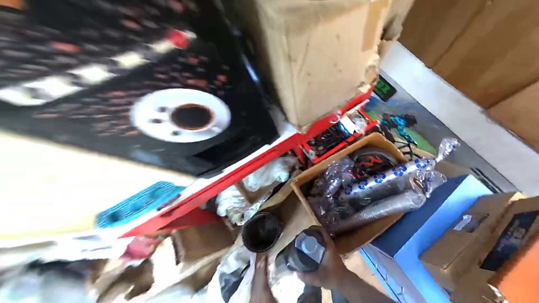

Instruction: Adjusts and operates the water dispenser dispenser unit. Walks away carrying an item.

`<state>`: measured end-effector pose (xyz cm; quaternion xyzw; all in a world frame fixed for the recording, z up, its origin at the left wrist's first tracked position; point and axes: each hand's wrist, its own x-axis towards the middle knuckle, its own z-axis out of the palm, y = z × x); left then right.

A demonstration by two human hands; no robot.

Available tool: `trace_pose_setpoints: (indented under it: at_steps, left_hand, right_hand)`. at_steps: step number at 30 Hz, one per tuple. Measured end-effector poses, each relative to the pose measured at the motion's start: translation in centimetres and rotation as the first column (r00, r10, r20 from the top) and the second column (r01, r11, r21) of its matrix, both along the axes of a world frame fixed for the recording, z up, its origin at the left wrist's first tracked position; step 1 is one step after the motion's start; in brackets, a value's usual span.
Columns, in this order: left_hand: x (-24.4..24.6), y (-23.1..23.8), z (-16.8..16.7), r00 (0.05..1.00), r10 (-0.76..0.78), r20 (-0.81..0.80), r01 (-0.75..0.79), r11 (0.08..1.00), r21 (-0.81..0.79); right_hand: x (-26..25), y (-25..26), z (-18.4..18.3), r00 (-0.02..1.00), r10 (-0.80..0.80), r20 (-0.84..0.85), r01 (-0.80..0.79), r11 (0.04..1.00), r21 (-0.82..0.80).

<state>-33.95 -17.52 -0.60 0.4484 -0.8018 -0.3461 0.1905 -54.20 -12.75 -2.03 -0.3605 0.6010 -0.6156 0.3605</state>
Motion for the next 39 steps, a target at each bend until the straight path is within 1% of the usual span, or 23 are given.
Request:
trace_pose_setpoints:
  at_steps: [1,2,3,4,6,8,10,13,16,18,20,22,23,24,25,26,27,29,31,33,34,36,39]
  left_hand:
    - [-1.4,-0.4,1.0,0.997,-0.014,-0.079,0.013,1.000,-0.005]
    - [-2.5,-0.6,2.1,0.988,-0.009,-0.157,0.008,1.000,-0.008]
    - [-3.1,-0.7,3.3,0.976,0.011,-0.218,-0.011,1.000,-0.002]
    - [-3.1,-0.5,4.3,0.966,0.045,-0.255,-0.041,0.999,0.023]
    - [-1.8,-0.2,5.7,0.960,0.087,-0.267,-0.070,0.995,0.073]
    - [0.0,-0.4,6.9,0.967,0.034,-0.253,-0.027,0.999,0.034]
    - [2.2,-0.9,8.5,0.975,-0.056,-0.214,0.055,0.998,-0.009]
    - [6.1,-1.9,10.5,0.979,-0.145,-0.143,0.141,0.989,-0.039]
    - [10.0,-3.2,11.6,0.969,-0.222,-0.107,0.222,0.975,-0.005]
    - [12.5,-4.5,11.5,0.957,-0.269,-0.113,0.271,0.962,0.009]
    - [15.1,-6.3,11.1,0.955,-0.286,-0.074,0.288,0.958,0.011]
    - [17.5,-8.4,10.9,0.960,-0.280,0.013,0.280,0.960,-0.019]
    - [18.7,-9.3,10.7,0.961,-0.272,0.060,0.273,0.962,-0.016]
    - [19.6,-10.1,10.7,0.965,-0.250,0.085,0.250,0.968,0.012]
    - [20.2,-10.7,10.6,0.975,-0.207,0.081,0.202,0.978,0.059]
    - [20.5,-11.1,10.3,0.987,-0.155,0.043,0.151,0.985,0.082]
    - [20.5,-11.2,9.6,0.993,-0.115,-0.021,0.117,0.991,0.068]
    - [19.8,-11.3,8.6,0.976,-0.088,-0.197,0.085,0.996,-0.024]
    - [17.9,-11.6,7.8,0.931,-0.085,-0.354,0.053,0.994,-0.099]
    - [16.0,-11.6,7.4,0.896,-0.072,-0.438,0.018,0.992,-0.125]
    - [15.2,-11.4,7.6,0.888,-0.060,-0.456,0.001,0.992,-0.130]
    - [13.7,-10.8,8.1,0.874,-0.010,-0.487,-0.042,0.995,-0.095]
    - [10.9,-9.2,8.2,0.852,0.109,-0.512,-0.100,0.994,0.044]
  right_hand:
    - [1.0,0.0,2.2,0.993,0.087,0.076,-0.080,0.993,-0.086]
    - [1.6,0.0,3.7,0.985,0.147,0.095,-0.132,0.980,-0.149]
    - [1.5,-0.2,4.9,0.975,0.213,0.068,-0.197,0.961,-0.196]
    - [1.0,-0.3,6.0,0.952,0.306,0.019,-0.294,0.929,-0.224]
    - [-0.2,-0.5,7.9,0.874,0.479,-0.083,-0.484,0.838,-0.252]
    - [-0.8,-0.8,9.8,0.777,0.615,-0.134,-0.626,0.735,-0.260]
    - [-0.2,-1.2,11.2,0.717,0.668,-0.200,-0.697,0.682,-0.223]
    - [1.3,-2.0,12.9,0.651,0.668,-0.360,-0.744,0.657,-0.126]
    - [4.4,-3.4,14.3,0.601,0.686,-0.411,-0.784,0.604,-0.139]
    - [6.9,-4.4,15.0,0.593,0.700,-0.398,-0.792,0.597,-0.129]
    - [9.3,-5.4,15.6,0.591,0.678,-0.437,-0.762,0.648,-0.024]
    - [11.7,-6.0,15.8,0.595,0.621,-0.510,-0.695,0.716,0.062]
    - [12.9,-6.0,15.6,0.611,0.582,-0.536,-0.647,0.758,0.085]
    - [14.0,-6.1,15.3,0.647,0.512,-0.565,-0.579,0.812,0.073]
    - [14.8,-6.4,14.8,0.695,0.394,-0.601,-0.495,0.869,-0.003]
    - [15.2,-7.0,14.3,0.715,0.279,-0.641,-0.445,0.889,-0.110]
    - [15.5,-7.5,14.3,0.714,0.220,-0.665,-0.436,0.883,-0.176]
    - [15.8,-7.8,14.9,0.690,0.194,-0.697,-0.464,0.858,-0.220]
    - [15.5,-7.6,15.1,0.692,0.172,-0.701,-0.482,0.833,-0.272]
    - [14.8,-6.5,14.8,0.723,0.154,-0.674,-0.472,0.822,-0.318]
    - [14.4,-6.0,14.5,0.756,0.162,-0.634,-0.460,0.820,-0.339]
    - [13.8,-5.2,13.6,0.848,0.188,-0.495,-0.404,0.834,-0.375]
    - [13.2,-5.1,12.3,0.910,0.237,-0.340,-0.346,0.886,-0.309]
